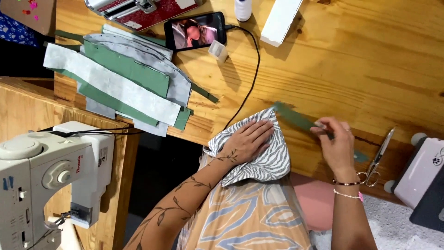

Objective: Marking fabric with a ruler and pen, then pinning the fabric for sewing.

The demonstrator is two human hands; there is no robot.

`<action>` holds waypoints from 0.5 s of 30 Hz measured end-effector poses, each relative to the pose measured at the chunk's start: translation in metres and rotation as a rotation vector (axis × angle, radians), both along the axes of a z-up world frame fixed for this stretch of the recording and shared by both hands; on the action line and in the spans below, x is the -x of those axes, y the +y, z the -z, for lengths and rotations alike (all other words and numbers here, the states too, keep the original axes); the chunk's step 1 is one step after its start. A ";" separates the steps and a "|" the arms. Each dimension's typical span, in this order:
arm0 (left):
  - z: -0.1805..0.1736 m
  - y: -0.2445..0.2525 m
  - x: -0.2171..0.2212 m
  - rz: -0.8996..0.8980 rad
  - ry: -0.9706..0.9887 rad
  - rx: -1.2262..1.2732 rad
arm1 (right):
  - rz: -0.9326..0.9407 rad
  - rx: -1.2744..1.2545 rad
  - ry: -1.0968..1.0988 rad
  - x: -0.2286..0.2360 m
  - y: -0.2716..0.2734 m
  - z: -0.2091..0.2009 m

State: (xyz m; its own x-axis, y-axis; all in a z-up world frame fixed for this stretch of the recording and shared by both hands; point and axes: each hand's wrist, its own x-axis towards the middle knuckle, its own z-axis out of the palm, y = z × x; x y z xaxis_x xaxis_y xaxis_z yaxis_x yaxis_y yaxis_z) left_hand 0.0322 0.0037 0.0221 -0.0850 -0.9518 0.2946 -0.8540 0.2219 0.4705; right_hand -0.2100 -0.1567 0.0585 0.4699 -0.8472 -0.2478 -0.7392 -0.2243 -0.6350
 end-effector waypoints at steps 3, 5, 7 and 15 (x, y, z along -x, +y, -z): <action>0.001 -0.001 -0.001 -0.024 -0.020 0.030 | -0.080 0.052 -0.018 -0.011 0.007 0.016; 0.001 -0.002 -0.001 -0.025 -0.019 0.064 | -0.107 0.112 -0.021 -0.017 0.006 0.022; 0.000 -0.001 0.000 -0.034 -0.019 0.095 | -0.142 0.168 -0.026 -0.018 0.007 0.028; -0.004 -0.006 -0.002 -0.068 -0.030 0.071 | -0.134 0.338 -0.064 -0.017 0.020 0.030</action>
